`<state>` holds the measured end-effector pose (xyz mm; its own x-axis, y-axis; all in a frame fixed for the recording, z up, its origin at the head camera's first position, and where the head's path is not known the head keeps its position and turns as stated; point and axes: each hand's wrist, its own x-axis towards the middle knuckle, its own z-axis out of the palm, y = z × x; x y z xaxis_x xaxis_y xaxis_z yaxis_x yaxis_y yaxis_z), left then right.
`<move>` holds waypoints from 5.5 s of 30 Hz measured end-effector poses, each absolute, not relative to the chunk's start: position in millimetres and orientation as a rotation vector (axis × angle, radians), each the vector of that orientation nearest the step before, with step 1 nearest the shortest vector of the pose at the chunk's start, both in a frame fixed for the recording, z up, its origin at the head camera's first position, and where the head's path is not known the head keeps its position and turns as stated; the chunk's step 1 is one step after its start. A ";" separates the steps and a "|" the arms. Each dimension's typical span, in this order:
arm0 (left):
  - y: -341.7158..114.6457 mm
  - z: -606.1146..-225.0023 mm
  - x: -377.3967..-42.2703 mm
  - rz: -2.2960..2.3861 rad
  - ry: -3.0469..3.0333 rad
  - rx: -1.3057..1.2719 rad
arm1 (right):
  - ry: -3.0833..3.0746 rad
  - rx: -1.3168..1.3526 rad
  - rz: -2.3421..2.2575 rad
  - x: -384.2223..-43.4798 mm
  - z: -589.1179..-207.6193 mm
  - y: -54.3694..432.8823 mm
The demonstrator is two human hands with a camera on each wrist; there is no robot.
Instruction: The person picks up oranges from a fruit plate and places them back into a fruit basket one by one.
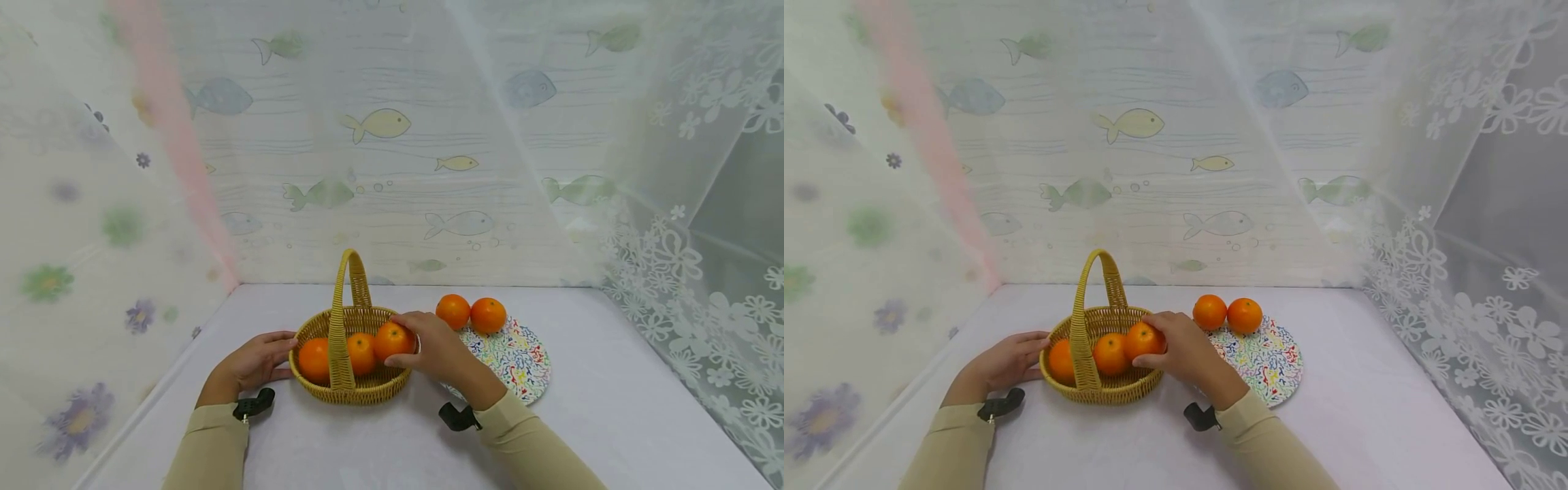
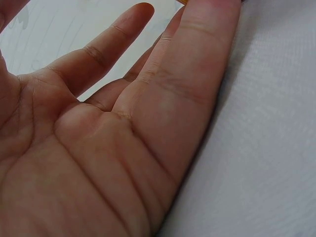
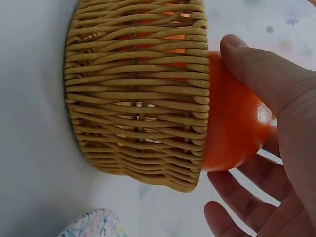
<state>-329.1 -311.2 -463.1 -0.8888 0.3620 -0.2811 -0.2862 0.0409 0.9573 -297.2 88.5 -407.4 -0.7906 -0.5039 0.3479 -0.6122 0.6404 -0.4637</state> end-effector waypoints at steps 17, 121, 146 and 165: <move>-311.5 -464.5 -329.8 1.905 1.864 0.100 | -2.685 0.943 0.826 -298.5 -418.2 84.1; -313.0 -467.3 -331.4 1.902 1.870 0.082 | -2.702 0.327 0.869 -334.0 -428.0 136.3; -312.7 -465.0 -330.1 1.896 1.863 0.101 | -2.724 0.117 0.815 -337.5 -437.2 141.9; -311.4 -467.1 -328.3 1.899 1.885 0.066 | -2.762 0.158 0.774 -333.8 -439.3 141.1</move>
<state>-328.3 -311.4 -467.1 -0.8926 0.3510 -0.2830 -0.2855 0.0458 0.9573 -333.8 141.1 -439.3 -0.9582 -0.0321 0.2843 -0.1752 0.8514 -0.4943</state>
